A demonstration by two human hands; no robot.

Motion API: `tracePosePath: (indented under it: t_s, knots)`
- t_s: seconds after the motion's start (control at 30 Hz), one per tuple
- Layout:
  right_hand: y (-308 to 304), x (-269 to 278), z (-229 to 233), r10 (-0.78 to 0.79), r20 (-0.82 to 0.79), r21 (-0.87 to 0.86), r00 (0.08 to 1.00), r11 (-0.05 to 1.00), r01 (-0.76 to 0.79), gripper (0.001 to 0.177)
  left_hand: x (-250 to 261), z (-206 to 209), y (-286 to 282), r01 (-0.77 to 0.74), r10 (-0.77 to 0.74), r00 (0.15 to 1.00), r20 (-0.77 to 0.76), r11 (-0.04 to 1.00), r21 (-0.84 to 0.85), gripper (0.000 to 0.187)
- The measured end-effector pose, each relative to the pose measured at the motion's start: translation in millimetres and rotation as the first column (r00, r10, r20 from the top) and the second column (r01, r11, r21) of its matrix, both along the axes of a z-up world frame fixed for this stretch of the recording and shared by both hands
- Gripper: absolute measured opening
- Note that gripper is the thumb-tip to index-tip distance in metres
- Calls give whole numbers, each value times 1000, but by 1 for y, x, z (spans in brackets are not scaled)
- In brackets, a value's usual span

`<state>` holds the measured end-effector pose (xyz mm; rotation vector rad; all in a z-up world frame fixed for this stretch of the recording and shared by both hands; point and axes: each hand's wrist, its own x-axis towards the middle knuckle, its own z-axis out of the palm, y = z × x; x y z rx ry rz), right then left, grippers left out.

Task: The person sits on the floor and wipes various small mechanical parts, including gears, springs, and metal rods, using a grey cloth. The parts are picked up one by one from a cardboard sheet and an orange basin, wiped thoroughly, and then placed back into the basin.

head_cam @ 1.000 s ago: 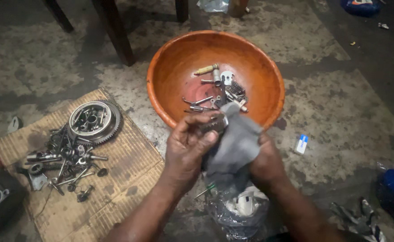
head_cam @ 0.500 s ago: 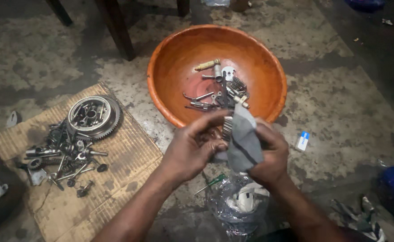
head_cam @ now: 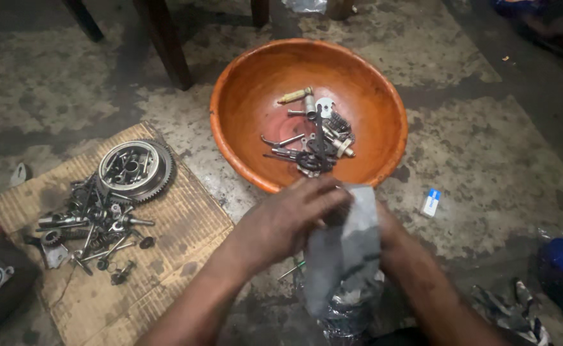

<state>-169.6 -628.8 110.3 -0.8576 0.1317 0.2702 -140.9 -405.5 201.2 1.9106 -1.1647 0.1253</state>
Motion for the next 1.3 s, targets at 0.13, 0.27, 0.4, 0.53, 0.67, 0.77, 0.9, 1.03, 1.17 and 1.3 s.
tracePosePath:
  t_s: [0.13,0.27,0.4,0.53,0.67,0.77,0.9,1.03,1.17,1.3]
  knots:
    - [1,-6,5,-29,86,-90,996,995,36,37,30,-27,1,-297,262,880,-395,954,-30,52]
    - [-18,-4,22,-104,177,-63,979,991,117,41,61,-61,7,-407,409,912,-31,912,54,61]
    - [-24,-6,38,-66,223,-95,973,991,89,45,59,-67,-3,-468,469,875,123,883,-36,65]
    - [-15,-5,61,32,290,-114,957,993,1,50,35,-43,-25,-200,108,721,-685,978,-56,72]
    - [-16,-2,79,138,444,41,885,984,-174,54,21,-23,-29,-291,195,847,-495,949,-123,39]
    - [-36,6,44,168,427,25,888,980,-198,58,18,-12,-26,-298,265,788,-556,954,33,36]
    - [-70,25,-57,107,29,-90,994,990,-104,48,28,-8,-17,-415,329,751,-572,910,-22,30]
    - [-93,23,-84,229,47,-94,972,970,-224,46,51,2,10,-416,395,806,-440,908,51,46]
    - [-65,18,-27,276,198,44,941,956,-289,51,73,8,95,-125,389,657,-646,901,415,59]
    - [-44,9,23,361,374,162,854,882,-443,58,97,-33,228,-451,801,596,-60,395,800,24]
